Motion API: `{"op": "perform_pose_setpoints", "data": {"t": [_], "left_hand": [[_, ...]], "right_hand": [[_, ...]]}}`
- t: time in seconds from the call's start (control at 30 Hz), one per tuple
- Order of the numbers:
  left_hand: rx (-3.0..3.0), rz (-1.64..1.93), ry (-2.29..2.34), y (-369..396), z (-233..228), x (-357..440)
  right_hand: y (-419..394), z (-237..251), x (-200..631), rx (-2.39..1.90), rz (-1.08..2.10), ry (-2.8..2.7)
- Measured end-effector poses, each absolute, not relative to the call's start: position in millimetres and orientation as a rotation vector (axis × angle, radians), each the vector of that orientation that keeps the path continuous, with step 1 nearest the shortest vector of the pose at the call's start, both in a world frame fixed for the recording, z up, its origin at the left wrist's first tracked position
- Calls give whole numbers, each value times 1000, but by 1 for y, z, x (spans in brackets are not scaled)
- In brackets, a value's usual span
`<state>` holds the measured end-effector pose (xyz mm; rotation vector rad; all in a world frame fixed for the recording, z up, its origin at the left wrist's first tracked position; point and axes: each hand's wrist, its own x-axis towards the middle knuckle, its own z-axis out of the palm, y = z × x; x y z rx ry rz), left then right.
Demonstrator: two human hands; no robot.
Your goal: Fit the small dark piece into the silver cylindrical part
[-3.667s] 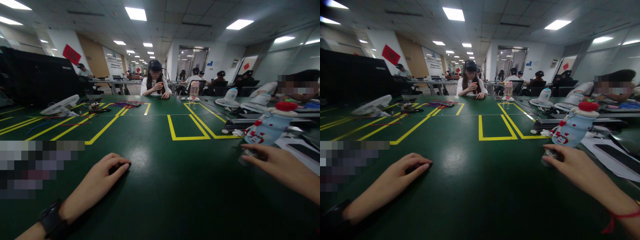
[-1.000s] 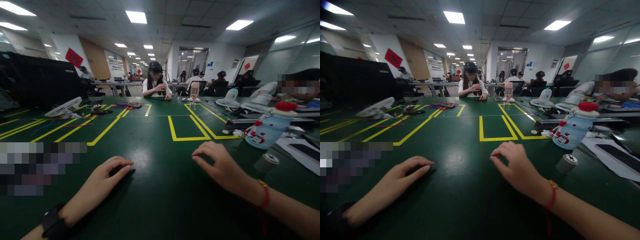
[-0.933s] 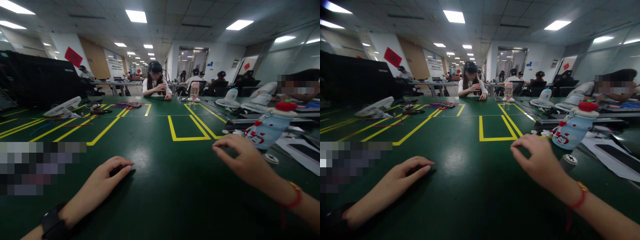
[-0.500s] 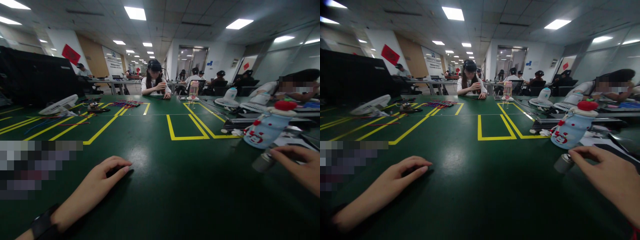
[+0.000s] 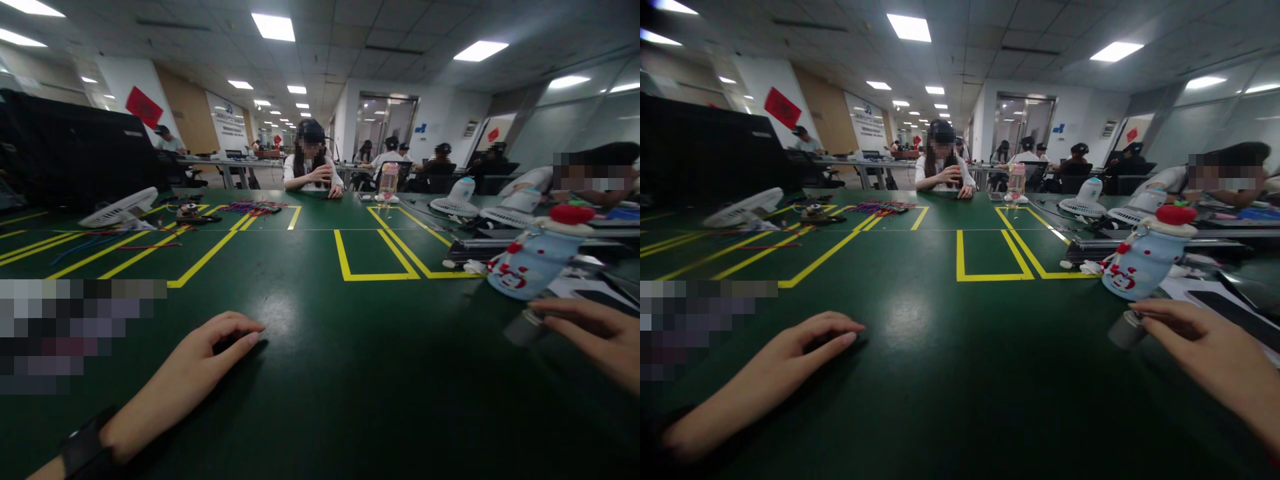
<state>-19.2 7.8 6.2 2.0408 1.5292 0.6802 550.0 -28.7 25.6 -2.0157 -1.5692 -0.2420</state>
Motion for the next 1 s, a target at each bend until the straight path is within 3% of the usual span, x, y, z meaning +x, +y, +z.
{"op": "perform_pose_setpoints", "data": {"t": [0.1,0.23,0.37,0.57,0.8,1.0], "left_hand": [[2034,673,1530,8,6,-20],[2052,672,1515,10,6,-18],[2075,664,1521,9,5,-16],[2142,670,1535,9,3,-18],[2280,798,1388,5,24,33],[2296,859,1179,6,49,98]], "right_hand": [[-34,37,535,-2131,203,-1471],[-34,41,494,-2199,211,-1514],[-21,39,415,-1704,132,-1963],[-7,35,306,-1167,514,-2227],[-4,13,298,-1174,819,-1975],[-5,11,294,-1107,815,-1975]]}}
